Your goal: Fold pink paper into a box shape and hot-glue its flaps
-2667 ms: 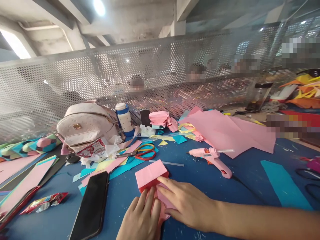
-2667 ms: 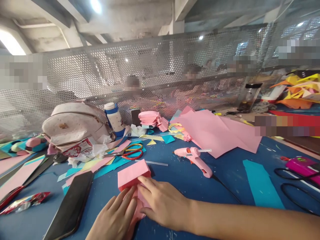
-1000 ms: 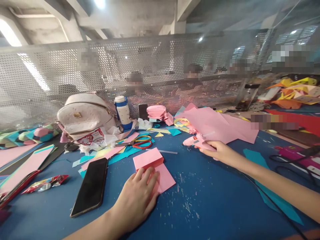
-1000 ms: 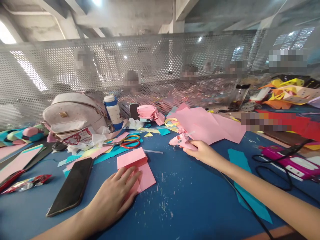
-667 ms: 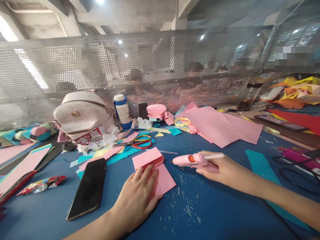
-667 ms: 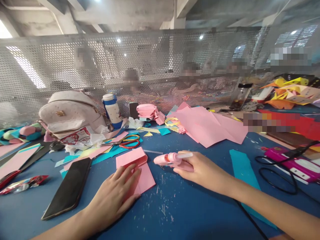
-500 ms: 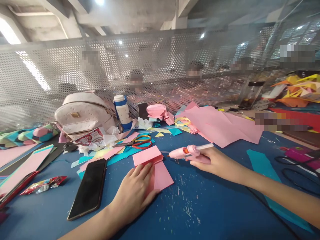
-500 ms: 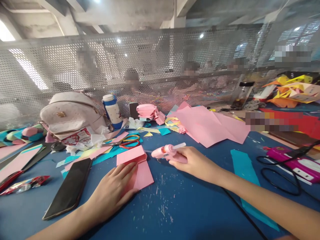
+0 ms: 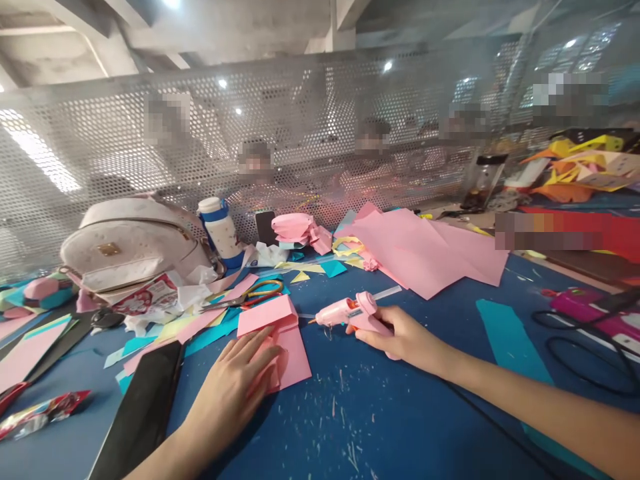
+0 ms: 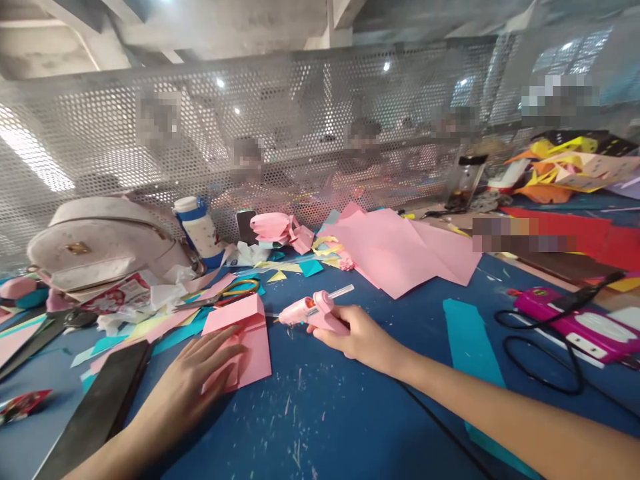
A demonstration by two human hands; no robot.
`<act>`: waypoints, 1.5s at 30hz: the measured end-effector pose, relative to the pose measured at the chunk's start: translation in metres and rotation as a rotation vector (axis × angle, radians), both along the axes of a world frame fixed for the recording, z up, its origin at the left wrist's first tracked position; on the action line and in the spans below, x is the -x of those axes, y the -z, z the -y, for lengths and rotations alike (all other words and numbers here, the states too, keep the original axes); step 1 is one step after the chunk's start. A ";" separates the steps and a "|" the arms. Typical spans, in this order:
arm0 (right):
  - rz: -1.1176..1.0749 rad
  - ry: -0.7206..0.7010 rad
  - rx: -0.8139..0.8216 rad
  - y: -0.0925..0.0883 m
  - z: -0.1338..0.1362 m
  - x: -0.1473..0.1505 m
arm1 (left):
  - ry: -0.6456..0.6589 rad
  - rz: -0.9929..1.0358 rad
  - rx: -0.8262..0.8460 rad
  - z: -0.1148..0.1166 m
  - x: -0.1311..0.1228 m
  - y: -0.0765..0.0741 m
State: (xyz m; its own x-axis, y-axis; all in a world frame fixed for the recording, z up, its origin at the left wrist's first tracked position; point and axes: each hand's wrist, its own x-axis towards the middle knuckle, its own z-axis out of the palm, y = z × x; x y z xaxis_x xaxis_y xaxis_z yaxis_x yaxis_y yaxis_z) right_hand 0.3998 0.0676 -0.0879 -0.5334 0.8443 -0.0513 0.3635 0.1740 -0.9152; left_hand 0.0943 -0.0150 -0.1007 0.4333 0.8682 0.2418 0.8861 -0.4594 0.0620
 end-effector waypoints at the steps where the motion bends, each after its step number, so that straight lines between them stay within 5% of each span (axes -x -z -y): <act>1: -0.021 0.004 0.024 -0.001 0.000 -0.001 | 0.000 -0.009 0.001 -0.002 -0.004 0.002; 8: -0.137 0.054 0.093 -0.003 -0.002 -0.010 | -0.004 -0.014 0.057 -0.018 -0.014 0.016; 14: -0.209 0.044 0.092 0.000 -0.002 -0.012 | 0.107 0.041 0.102 0.000 0.006 0.003; 22: -0.190 -0.033 0.110 0.006 0.004 -0.012 | 0.115 0.071 0.124 0.012 0.032 0.006; 29: -0.162 -0.027 0.095 0.005 0.008 -0.012 | 0.226 -0.029 0.078 0.009 0.010 -0.003; 40: -0.145 -0.026 0.054 0.004 0.009 -0.011 | 0.240 -0.279 -0.073 0.017 -0.009 0.006; 45: -0.139 -0.034 0.043 0.003 0.011 -0.009 | 0.064 -0.122 0.014 0.020 -0.029 0.008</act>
State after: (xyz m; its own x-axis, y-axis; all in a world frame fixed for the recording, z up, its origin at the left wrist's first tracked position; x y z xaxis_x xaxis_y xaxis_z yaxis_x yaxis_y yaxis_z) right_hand 0.4088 0.0562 -0.0906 -0.5663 0.8242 -0.0109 0.2273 0.1435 -0.9632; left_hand 0.1237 -0.0355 -0.1089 0.5130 0.8409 0.1722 0.8565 -0.5148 -0.0377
